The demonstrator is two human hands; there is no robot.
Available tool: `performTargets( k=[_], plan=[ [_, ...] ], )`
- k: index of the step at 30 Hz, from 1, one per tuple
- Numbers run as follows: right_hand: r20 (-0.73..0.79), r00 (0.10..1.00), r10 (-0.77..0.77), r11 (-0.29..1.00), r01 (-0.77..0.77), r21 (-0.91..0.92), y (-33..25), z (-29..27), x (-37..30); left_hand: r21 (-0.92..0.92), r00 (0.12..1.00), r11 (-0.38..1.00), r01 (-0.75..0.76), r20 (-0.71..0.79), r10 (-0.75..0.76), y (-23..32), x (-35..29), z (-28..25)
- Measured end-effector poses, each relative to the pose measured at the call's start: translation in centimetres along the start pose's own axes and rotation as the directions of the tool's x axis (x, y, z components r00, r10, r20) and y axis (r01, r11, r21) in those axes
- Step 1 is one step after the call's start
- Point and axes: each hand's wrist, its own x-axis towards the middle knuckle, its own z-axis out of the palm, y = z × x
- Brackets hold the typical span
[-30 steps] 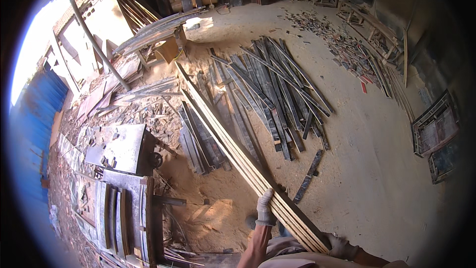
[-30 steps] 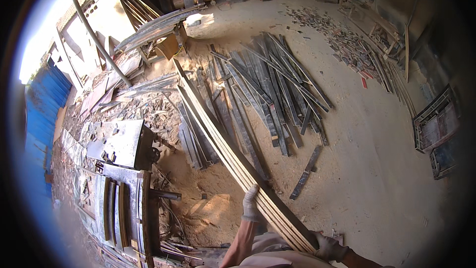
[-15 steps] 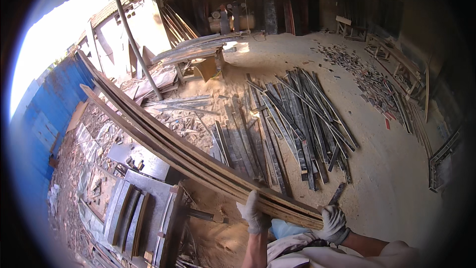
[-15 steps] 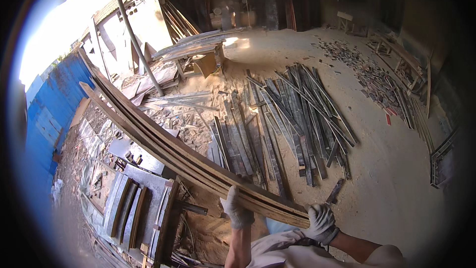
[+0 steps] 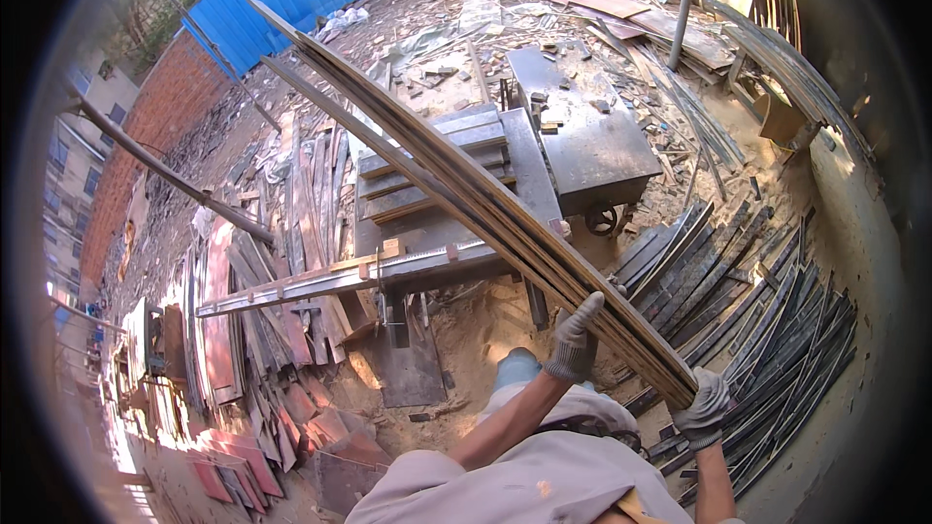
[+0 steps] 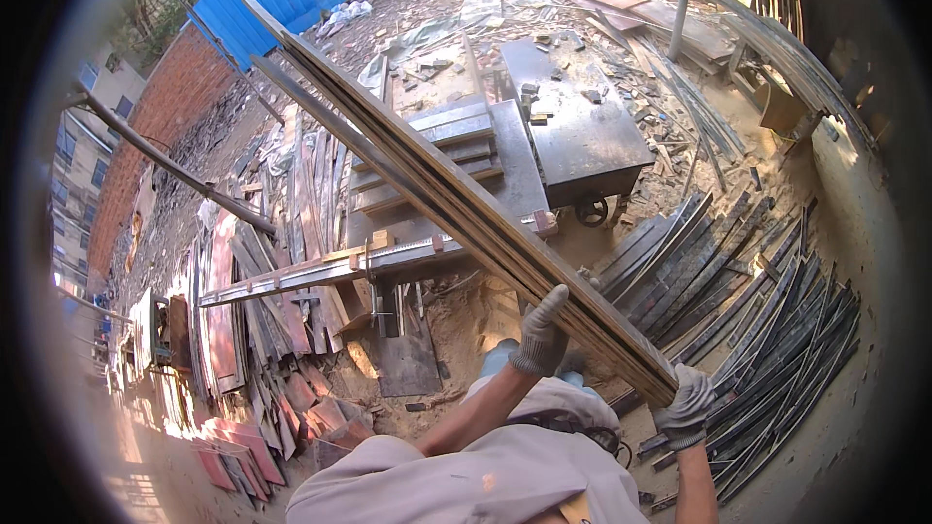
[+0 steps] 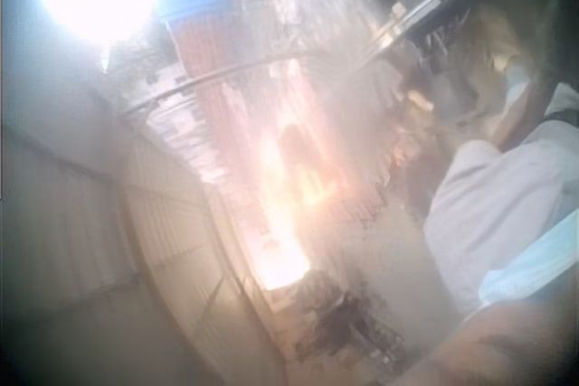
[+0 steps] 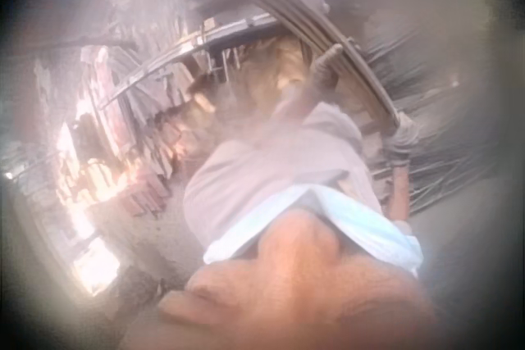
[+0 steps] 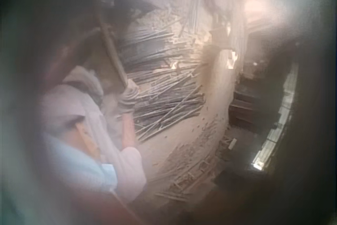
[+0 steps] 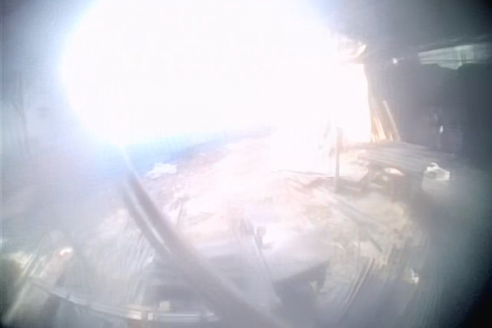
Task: The person selects thin wooden strips from a pile, positions them on a table saw, and cuts them into shorter pieces. The person repeatedly handles the strips, aligns them against the saw's fence, and collects the cut pieces.
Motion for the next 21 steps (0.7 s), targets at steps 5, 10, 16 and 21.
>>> performTargets(
  k=[5,10,16,21],
  plan=[
    [0.115,0.970,-0.216,0.975,0.209,0.070,5.5,4.1,10.7,-0.275,0.992,0.961,-0.011,-0.125,-0.025,1.1,5.7,-4.5],
    [0.219,0.910,-0.352,0.935,0.333,0.119,6.1,9.6,23.4,-0.470,0.967,0.875,-0.116,-0.256,-0.010,5.3,12.0,-9.4],
    [0.414,0.771,-0.483,0.875,0.447,0.188,2.6,16.6,40.0,-0.636,0.893,0.720,-0.279,-0.447,-0.049,12.1,20.4,-15.7],
    [0.488,0.681,-0.546,0.832,0.509,0.220,-0.9,22.8,49.2,-0.712,0.851,0.608,-0.352,-0.514,-0.109,16.4,25.5,-20.8]
  ],
)
